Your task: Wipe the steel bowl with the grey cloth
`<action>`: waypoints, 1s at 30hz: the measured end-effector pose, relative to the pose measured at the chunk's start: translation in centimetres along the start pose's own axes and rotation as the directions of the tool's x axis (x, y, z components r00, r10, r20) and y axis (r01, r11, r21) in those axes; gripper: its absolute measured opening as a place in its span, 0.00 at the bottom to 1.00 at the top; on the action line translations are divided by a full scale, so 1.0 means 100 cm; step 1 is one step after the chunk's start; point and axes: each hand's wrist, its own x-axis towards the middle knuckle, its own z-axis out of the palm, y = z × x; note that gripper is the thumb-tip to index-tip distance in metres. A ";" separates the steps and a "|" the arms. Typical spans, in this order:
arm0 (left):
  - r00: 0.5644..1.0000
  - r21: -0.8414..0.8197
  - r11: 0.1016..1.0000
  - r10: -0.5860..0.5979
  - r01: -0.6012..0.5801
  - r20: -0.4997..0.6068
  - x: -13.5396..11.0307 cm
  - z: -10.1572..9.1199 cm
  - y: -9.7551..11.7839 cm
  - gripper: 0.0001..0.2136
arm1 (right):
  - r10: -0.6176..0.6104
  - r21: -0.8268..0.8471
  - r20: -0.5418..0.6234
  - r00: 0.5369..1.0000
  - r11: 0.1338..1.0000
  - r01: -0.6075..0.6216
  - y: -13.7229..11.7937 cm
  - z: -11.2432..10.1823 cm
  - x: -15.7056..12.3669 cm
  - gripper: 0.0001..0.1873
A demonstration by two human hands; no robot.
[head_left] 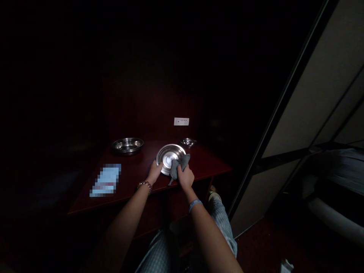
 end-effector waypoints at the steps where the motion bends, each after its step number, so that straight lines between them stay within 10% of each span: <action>1: 1.000 -0.001 1.000 -0.002 0.002 -0.001 0.000 0.000 0.000 0.09 | 0.000 0.002 0.000 1.000 1.000 0.000 0.000 0.000 0.000 0.24; 30: 1.000 -0.023 1.000 0.018 -0.018 -0.003 0.000 0.000 0.000 0.09 | 0.001 0.001 0.002 1.000 1.000 -0.001 -0.001 -0.001 -0.001 0.23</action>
